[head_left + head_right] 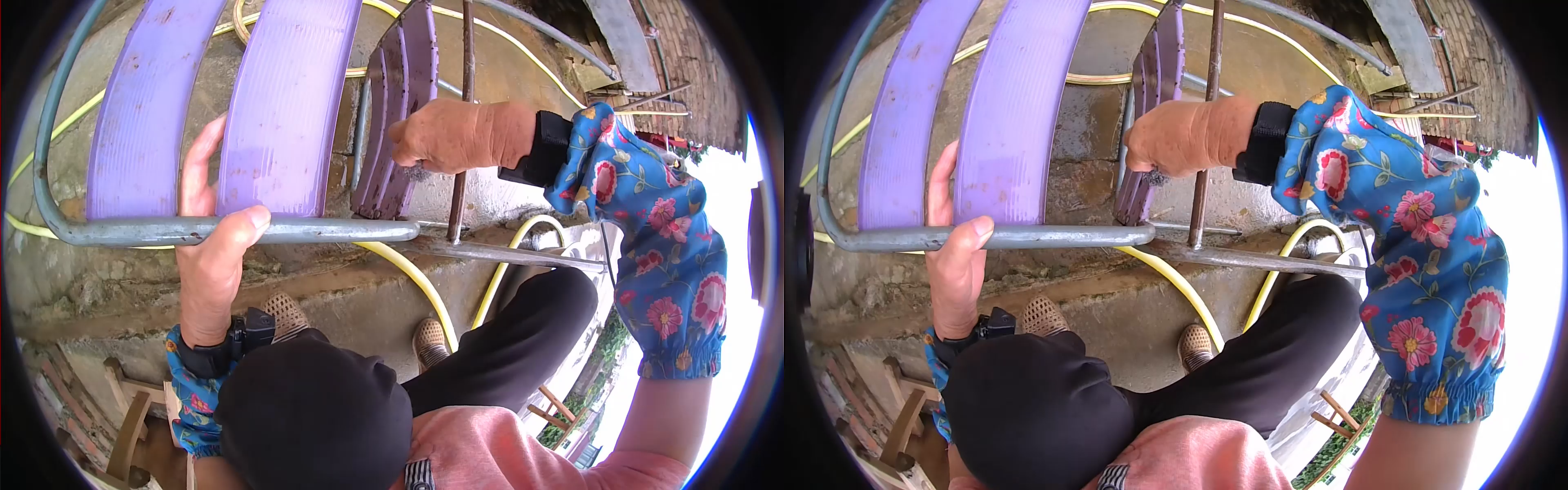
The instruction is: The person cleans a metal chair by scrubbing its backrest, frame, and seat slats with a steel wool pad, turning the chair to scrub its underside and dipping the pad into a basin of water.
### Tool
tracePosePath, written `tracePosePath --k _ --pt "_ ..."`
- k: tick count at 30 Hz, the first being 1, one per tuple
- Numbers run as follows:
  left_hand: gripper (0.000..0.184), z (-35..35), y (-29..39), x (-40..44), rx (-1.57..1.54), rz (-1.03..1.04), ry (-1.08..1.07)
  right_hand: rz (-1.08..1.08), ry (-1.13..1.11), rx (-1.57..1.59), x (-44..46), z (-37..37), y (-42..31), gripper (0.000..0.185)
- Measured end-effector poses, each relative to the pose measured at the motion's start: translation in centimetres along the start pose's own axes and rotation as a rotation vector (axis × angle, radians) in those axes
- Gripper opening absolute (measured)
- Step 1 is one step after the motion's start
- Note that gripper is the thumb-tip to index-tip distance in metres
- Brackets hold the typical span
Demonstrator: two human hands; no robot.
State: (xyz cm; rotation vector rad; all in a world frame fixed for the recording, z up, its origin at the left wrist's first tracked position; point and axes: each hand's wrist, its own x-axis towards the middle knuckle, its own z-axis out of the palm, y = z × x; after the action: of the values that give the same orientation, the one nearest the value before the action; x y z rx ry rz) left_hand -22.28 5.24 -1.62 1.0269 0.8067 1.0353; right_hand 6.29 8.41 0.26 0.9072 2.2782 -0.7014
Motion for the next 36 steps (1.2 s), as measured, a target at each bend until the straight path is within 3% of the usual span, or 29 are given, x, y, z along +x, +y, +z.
tracePosePath --k 3,5,7,13,17,24,28,31,34,35,36 --pt "0.075 0.3 0.3 -0.1 0.002 -0.008 0.009 -0.148 0.074 0.031 0.4 1.5 -3.4 0.013" --pt "0.075 0.4 0.3 -0.3 0.007 -0.028 0.009 -0.097 0.067 0.073 0.1 1.0 -1.1 0.015" --pt "0.076 0.3 0.4 -0.3 -0.003 -0.057 -0.004 0.049 0.001 -0.191 -0.1 0.1 0.8 0.015" --pt "0.076 -0.2 0.0 -0.2 -0.028 -0.031 0.006 -0.065 0.003 0.013 0.6 1.4 -3.8 0.015" --pt "0.077 0.1 0.0 -0.2 -0.041 -0.015 -0.015 0.079 0.004 -0.099 0.2 -0.2 0.0 0.015" --pt "0.076 0.2 0.0 -0.3 -0.085 -0.025 0.011 0.003 0.016 0.074 0.7 1.0 -2.6 0.016" --pt "0.076 0.2 0.5 -0.1 -0.053 -0.044 -0.03 0.219 -0.026 -0.061 0.8 -2.0 4.8 0.015" --pt "0.075 0.2 0.1 0.1 -0.064 0.01 -0.038 0.295 -0.055 -0.065 0.5 -2.9 5.0 0.013" --pt "0.075 -0.2 0.2 0.0 -0.063 0.0 -0.036 0.167 0.004 -0.068 0.3 -0.5 3.3 0.013" --pt "0.076 -0.3 0.2 -0.2 -0.068 -0.016 -0.041 0.005 0.165 -0.014 0.6 1.4 2.2 0.012" --pt "0.076 -0.4 0.3 -0.3 -0.069 -0.015 -0.035 0.058 -0.001 0.019 0.7 0.6 -1.2 0.013"
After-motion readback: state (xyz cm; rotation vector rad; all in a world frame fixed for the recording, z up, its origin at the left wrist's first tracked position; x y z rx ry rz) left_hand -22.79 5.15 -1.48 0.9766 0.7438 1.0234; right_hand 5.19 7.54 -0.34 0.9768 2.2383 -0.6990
